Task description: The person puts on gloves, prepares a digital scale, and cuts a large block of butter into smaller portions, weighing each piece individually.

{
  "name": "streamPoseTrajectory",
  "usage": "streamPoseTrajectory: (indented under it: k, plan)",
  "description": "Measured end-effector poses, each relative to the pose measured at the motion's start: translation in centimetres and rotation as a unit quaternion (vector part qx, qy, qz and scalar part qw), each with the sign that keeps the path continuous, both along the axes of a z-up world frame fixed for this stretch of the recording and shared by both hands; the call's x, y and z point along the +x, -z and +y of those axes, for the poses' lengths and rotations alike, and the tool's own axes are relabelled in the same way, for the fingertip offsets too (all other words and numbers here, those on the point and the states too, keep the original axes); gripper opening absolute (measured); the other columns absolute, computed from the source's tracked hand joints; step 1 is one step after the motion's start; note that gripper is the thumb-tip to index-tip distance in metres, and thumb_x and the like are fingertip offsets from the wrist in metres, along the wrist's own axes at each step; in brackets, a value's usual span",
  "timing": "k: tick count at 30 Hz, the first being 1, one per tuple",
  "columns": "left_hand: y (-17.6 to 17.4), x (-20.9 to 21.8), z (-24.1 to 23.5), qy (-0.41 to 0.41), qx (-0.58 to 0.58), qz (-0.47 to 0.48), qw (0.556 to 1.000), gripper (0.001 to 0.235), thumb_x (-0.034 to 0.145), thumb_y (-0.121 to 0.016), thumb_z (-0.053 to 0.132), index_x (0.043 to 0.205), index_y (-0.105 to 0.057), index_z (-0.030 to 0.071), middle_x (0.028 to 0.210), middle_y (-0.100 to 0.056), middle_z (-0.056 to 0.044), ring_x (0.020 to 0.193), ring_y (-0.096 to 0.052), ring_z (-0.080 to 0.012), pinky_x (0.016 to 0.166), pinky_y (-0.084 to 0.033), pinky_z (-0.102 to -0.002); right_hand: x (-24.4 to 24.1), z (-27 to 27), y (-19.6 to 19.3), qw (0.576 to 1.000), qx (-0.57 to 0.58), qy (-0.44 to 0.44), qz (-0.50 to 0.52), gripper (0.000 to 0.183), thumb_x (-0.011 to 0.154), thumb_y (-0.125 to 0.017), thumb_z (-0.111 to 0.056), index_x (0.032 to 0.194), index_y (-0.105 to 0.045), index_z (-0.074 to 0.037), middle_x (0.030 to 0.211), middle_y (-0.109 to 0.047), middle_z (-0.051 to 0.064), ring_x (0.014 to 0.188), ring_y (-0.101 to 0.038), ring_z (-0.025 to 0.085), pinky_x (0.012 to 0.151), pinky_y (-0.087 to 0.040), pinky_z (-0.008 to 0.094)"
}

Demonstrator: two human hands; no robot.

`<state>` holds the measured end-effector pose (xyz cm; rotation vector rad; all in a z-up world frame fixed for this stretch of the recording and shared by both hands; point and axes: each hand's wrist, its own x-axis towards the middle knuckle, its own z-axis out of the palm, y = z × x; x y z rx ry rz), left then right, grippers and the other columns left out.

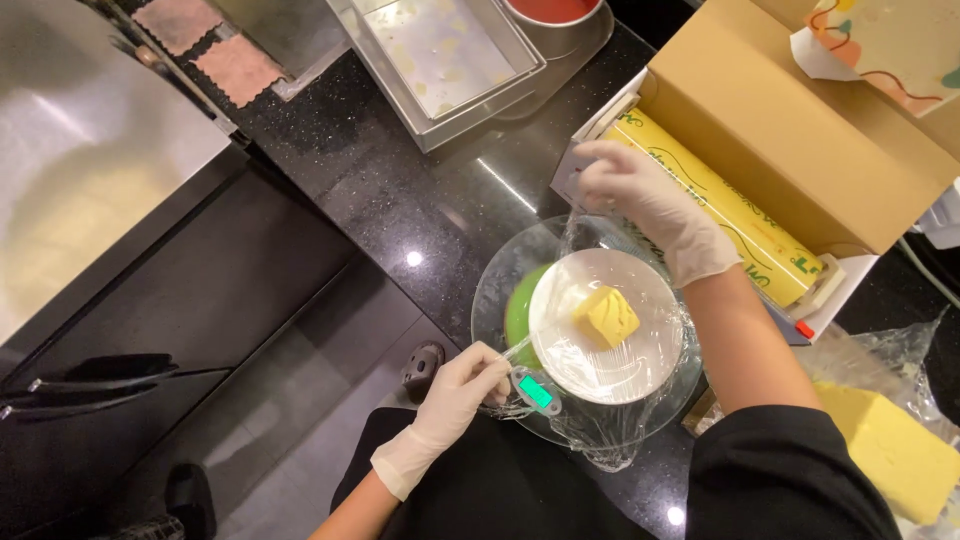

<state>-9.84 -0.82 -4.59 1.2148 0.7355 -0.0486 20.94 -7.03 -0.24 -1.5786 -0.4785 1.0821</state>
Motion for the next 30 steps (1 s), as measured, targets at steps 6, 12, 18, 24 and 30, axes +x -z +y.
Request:
streamPoseTrajectory:
  k: [6, 12, 18, 24, 30]
  plan:
    - [2.4, -0.3, 0.6, -0.034, -0.007, -0.032, 0.999, 0.015, 0.09, -0.059, 0.013, 0.078, -0.06, 0.005, 0.07, -0.066, -0.008, 0.059, -0.063, -0.0177, 0.062, -0.057, -0.029, 1.9, -1.3, 0.7, 0.992, 0.051, 0.09, -0.073, 0.036, 0.08, -0.06, -0.005, 0.115, -0.056, -0.011, 0.072, -0.061, 0.002, 0.067, -0.058, 0.007, 0.074, -0.051, 0.02]
    - [2.4, -0.4, 2.3, -0.005, 0.028, 0.071, 0.997, 0.019, 0.088, -0.061, 0.023, 0.078, -0.061, 0.007, 0.07, -0.066, -0.007, 0.055, -0.065, -0.019, 0.06, -0.053, -0.028, 0.7, -0.2, -0.1, 0.955, -0.137, 0.137, -0.227, 0.034, 0.076, -0.063, -0.02, 0.109, -0.065, -0.023, 0.08, -0.064, -0.01, 0.077, -0.053, 0.003, 0.078, -0.043, 0.021]
    - [3.4, -2.8, 5.8, 0.006, 0.029, 0.157, 0.987, 0.022, 0.088, -0.053, 0.021, 0.095, -0.069, 0.009, 0.071, -0.068, -0.011, 0.055, -0.067, -0.023, 0.056, -0.047, -0.027, -1.3, -5.6, -2.0, 0.915, -0.026, 0.235, -0.328, 0.023, 0.094, -0.065, -0.02, 0.116, -0.061, -0.016, 0.099, -0.063, -0.003, 0.088, -0.056, 0.008, 0.082, -0.048, 0.023]
    - [1.0, -2.6, 10.1, 0.026, 0.093, 0.175, 0.98, 0.032, 0.09, -0.046, 0.023, 0.101, -0.069, 0.004, 0.078, -0.067, -0.015, 0.065, -0.066, -0.0244, 0.063, -0.05, -0.03, -11.6, -13.4, -5.1, 0.861, -0.187, 0.45, -0.145, 0.027, 0.099, -0.049, -0.025, 0.109, -0.068, -0.01, 0.088, -0.067, 0.003, 0.077, -0.06, 0.009, 0.072, -0.051, 0.022]
    - [-4.0, 4.7, 9.7, 0.145, 0.204, 0.056, 0.967, 0.033, 0.093, -0.057, 0.031, 0.119, -0.066, 0.012, 0.098, -0.072, -0.016, 0.082, -0.068, -0.023, 0.079, -0.057, -0.04, -14.9, -16.7, 3.4, 0.829, -0.296, 0.471, -0.054, 0.054, 0.094, -0.057, -0.051, 0.109, -0.067, 0.0, 0.089, -0.071, 0.021, 0.071, -0.067, 0.028, 0.057, -0.051, 0.034]
